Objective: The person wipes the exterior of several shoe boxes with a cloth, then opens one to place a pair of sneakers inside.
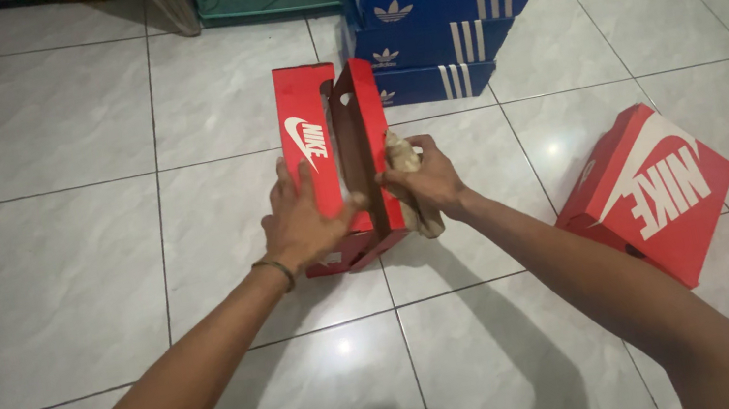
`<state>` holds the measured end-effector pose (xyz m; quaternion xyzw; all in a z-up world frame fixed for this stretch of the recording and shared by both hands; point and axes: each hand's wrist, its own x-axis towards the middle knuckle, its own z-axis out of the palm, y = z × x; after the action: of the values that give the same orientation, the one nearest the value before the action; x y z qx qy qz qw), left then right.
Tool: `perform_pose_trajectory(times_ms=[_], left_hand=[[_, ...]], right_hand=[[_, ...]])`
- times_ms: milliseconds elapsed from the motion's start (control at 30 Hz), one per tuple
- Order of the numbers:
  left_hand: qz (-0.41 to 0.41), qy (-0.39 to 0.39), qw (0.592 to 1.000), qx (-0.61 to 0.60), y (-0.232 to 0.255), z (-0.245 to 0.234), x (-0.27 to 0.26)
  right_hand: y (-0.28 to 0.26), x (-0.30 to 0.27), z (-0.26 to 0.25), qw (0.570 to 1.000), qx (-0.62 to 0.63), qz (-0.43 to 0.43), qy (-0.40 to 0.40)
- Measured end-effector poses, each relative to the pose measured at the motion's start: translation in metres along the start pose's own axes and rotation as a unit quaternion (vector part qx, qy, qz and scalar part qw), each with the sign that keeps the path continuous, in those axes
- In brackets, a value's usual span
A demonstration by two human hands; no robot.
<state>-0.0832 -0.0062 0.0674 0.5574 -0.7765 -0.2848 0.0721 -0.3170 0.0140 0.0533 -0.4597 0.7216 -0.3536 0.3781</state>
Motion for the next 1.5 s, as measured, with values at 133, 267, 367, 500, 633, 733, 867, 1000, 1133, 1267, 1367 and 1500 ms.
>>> perform_pose_trajectory(times_ms=[133, 267, 367, 500, 633, 733, 867, 1000, 1133, 1267, 1367, 1500], left_hand=[[0.05, 0.02, 0.998, -0.013, 0.012, -0.009, -0.01], [0.018, -0.013, 0.999, -0.03, -0.001, -0.008, -0.01], [0.083, -0.005, 0.995, -0.052, -0.021, 0.001, -0.001], [0.198, 0.075, 0.974, -0.076, -0.049, 0.031, 0.018], [0.243, 0.02, 0.966, -0.083, -0.061, 0.052, 0.03], [0.156, 0.041, 0.963, -0.214, -0.054, 0.036, 0.012], [0.137, 0.058, 0.95, -0.275, -0.029, 0.014, -0.003], [0.154, 0.083, 0.947, -0.27, -0.023, 0.008, -0.006], [0.135, 0.078, 0.956, -0.249, -0.02, 0.007, -0.005], [0.126, 0.079, 0.953, -0.262, -0.015, 0.002, -0.008], [0.122, 0.072, 0.958, -0.249, -0.013, -0.003, -0.009], [0.093, 0.037, 0.952, -0.288, -0.013, -0.006, -0.011]], right_hand=[[-0.016, -0.009, 0.005, 1.0, 0.009, -0.005, -0.011], [-0.042, -0.019, 0.002, 0.999, -0.045, -0.001, -0.016], [-0.055, -0.022, 0.003, 0.989, -0.099, -0.106, 0.014], [-0.072, -0.031, 0.007, 0.852, -0.155, -0.498, -0.055], [-0.083, -0.029, 0.032, 0.806, -0.298, -0.467, -0.209], [-0.072, -0.006, 0.045, 0.813, -0.299, -0.462, -0.19], [-0.049, 0.035, 0.055, 0.813, -0.307, -0.477, -0.135], [-0.044, 0.073, 0.065, 0.832, -0.292, -0.467, -0.064], [-0.057, 0.1, 0.072, 0.85, -0.281, -0.444, -0.035], [-0.074, 0.125, 0.076, 0.87, -0.295, -0.395, 0.002], [-0.079, 0.139, 0.078, 0.885, -0.301, -0.353, 0.03], [-0.066, 0.169, 0.085, 0.913, -0.25, -0.296, 0.126]])
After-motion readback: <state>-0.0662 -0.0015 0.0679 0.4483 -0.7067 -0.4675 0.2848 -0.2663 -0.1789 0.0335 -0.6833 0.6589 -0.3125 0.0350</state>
